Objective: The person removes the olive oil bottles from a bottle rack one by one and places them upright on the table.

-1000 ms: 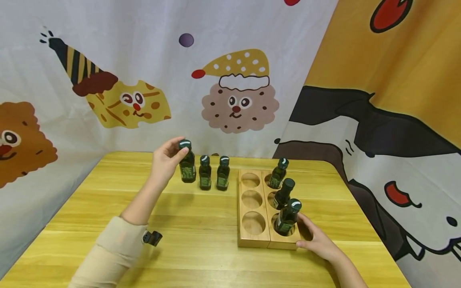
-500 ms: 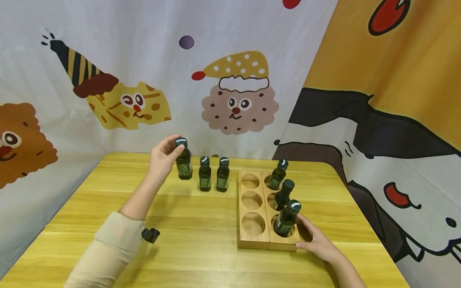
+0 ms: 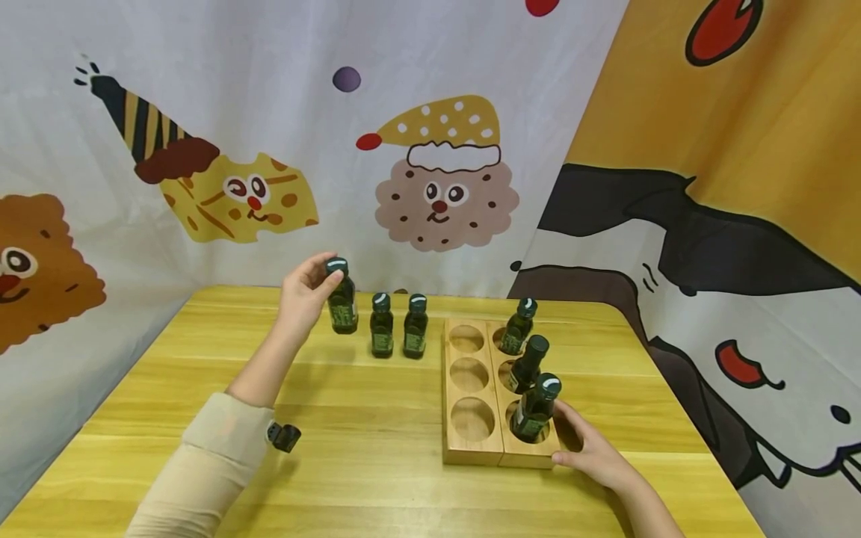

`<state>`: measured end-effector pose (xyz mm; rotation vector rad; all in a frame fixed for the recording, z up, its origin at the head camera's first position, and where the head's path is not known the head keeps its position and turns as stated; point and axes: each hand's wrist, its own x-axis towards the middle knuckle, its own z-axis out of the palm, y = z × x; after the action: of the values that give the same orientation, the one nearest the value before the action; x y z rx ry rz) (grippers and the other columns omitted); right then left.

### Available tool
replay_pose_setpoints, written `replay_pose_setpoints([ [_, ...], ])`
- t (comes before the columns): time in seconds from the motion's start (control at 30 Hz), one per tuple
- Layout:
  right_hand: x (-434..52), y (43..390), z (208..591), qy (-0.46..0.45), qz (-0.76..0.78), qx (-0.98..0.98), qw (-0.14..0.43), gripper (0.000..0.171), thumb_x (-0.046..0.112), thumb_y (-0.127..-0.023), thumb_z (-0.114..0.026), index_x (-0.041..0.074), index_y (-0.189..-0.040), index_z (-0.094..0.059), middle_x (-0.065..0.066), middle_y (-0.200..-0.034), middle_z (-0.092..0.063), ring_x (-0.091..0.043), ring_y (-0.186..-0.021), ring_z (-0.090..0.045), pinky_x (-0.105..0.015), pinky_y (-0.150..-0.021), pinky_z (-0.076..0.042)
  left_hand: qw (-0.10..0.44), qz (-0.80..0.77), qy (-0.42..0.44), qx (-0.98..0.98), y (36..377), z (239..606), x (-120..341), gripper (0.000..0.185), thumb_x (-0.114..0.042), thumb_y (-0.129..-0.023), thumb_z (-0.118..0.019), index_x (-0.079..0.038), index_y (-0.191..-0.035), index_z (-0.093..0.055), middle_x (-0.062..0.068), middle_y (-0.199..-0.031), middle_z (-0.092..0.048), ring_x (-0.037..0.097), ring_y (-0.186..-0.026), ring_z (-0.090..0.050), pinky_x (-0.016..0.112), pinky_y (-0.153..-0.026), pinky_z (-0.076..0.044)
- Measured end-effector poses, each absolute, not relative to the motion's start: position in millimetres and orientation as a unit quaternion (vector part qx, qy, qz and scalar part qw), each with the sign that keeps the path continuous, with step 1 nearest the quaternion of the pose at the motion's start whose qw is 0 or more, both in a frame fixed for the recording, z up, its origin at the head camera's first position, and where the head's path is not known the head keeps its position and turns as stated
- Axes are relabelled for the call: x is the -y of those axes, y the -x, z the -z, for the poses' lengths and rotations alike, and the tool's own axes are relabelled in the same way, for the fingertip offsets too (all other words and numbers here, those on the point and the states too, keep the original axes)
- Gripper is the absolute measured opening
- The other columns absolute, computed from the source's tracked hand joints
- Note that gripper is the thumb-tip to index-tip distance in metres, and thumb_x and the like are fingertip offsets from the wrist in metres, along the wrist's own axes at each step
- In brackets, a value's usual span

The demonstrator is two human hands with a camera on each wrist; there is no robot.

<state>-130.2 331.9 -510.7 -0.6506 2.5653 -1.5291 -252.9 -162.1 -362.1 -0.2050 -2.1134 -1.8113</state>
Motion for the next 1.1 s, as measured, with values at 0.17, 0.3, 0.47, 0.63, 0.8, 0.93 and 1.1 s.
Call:
replay_pose_setpoints([
  [0.17, -332, 130, 511, 0.212, 0.499, -0.839, 0.043, 0.085, 0.01, -0.081, -0.077, -0.006, -0.147, -0.026, -0.034, -0.143, -0.033, 0.011, -0.125, -0.027, -0.007, -0.099, -0.019, 0.169, 0.64, 0.067, 0.746, 255, 368, 162, 0.04, -0.02, -0.093, -0.065, -0.005, -0.13, -0.058, 0.011, -0.112, -0.063, 0.015, -0.098, -0.057, 0.022, -0.081, -0.048],
  [0.3, -332, 130, 511, 0.213, 0.498, -0.84, 0.042, 0.085, 0.011, -0.081, -0.076, -0.005, -0.147, -0.027, -0.033, -0.143, -0.034, 0.01, -0.125, -0.028, -0.008, -0.099, -0.02, 0.161, 0.64, 0.063, 0.749, 256, 375, 163, 0.041, -0.02, -0.094, -0.064, -0.005, -0.131, -0.056, 0.014, -0.116, -0.062, 0.015, -0.1, -0.057, 0.024, -0.085, -0.048],
  [0.47, -332, 130, 511, 0.212, 0.496, -0.841, 0.042, 0.085, 0.013, -0.081, -0.076, -0.003, -0.148, -0.027, -0.032, -0.143, -0.035, 0.009, -0.125, -0.028, -0.008, -0.099, -0.02, 0.158, 0.639, 0.061, 0.75, 258, 382, 164, 0.042, -0.018, -0.094, -0.064, -0.005, -0.132, -0.056, 0.015, -0.117, -0.061, 0.016, -0.102, -0.056, 0.026, -0.087, -0.047],
  [0.63, -332, 130, 510, 0.211, 0.494, -0.842, 0.041, 0.085, 0.013, -0.081, -0.076, -0.005, -0.147, -0.027, -0.033, -0.143, -0.034, 0.01, -0.125, -0.027, -0.008, -0.099, -0.019, 0.153, 0.642, 0.057, 0.749, 259, 391, 164, 0.041, -0.016, -0.094, -0.064, -0.005, -0.133, -0.056, 0.016, -0.117, -0.061, 0.016, -0.102, -0.055, 0.025, -0.088, -0.046],
  [0.8, -331, 130, 510, 0.213, 0.495, -0.841, 0.04, 0.085, 0.014, -0.081, -0.077, -0.006, -0.147, -0.027, -0.033, -0.142, -0.034, 0.01, -0.125, -0.027, -0.007, -0.099, -0.018, 0.149, 0.638, 0.049, 0.754, 261, 400, 166, 0.042, -0.018, -0.094, -0.064, -0.005, -0.132, -0.056, 0.015, -0.116, -0.061, 0.016, -0.102, -0.055, 0.026, -0.089, -0.045],
  [0.93, -331, 130, 509, 0.213, 0.496, -0.841, 0.04, 0.085, 0.014, -0.081, -0.077, -0.006, -0.147, -0.027, -0.033, -0.142, -0.035, 0.01, -0.125, -0.027, -0.008, -0.099, -0.019, 0.148, 0.642, 0.048, 0.751, 262, 406, 166, 0.042, -0.016, -0.094, -0.064, -0.003, -0.133, -0.055, 0.018, -0.117, -0.061, 0.016, -0.101, -0.056, 0.025, -0.088, -0.047],
  [1.1, -331, 129, 509, 0.209, 0.496, -0.842, 0.042, 0.085, 0.015, -0.081, -0.076, -0.005, -0.147, -0.027, -0.032, -0.143, -0.034, 0.01, -0.125, -0.027, -0.008, -0.099, -0.019, 0.146, 0.651, 0.047, 0.744, 265, 413, 165, 0.041, -0.011, -0.093, -0.063, -0.001, -0.132, -0.055, 0.02, -0.12, -0.06, 0.018, -0.103, -0.057, 0.024, -0.088, -0.047],
])
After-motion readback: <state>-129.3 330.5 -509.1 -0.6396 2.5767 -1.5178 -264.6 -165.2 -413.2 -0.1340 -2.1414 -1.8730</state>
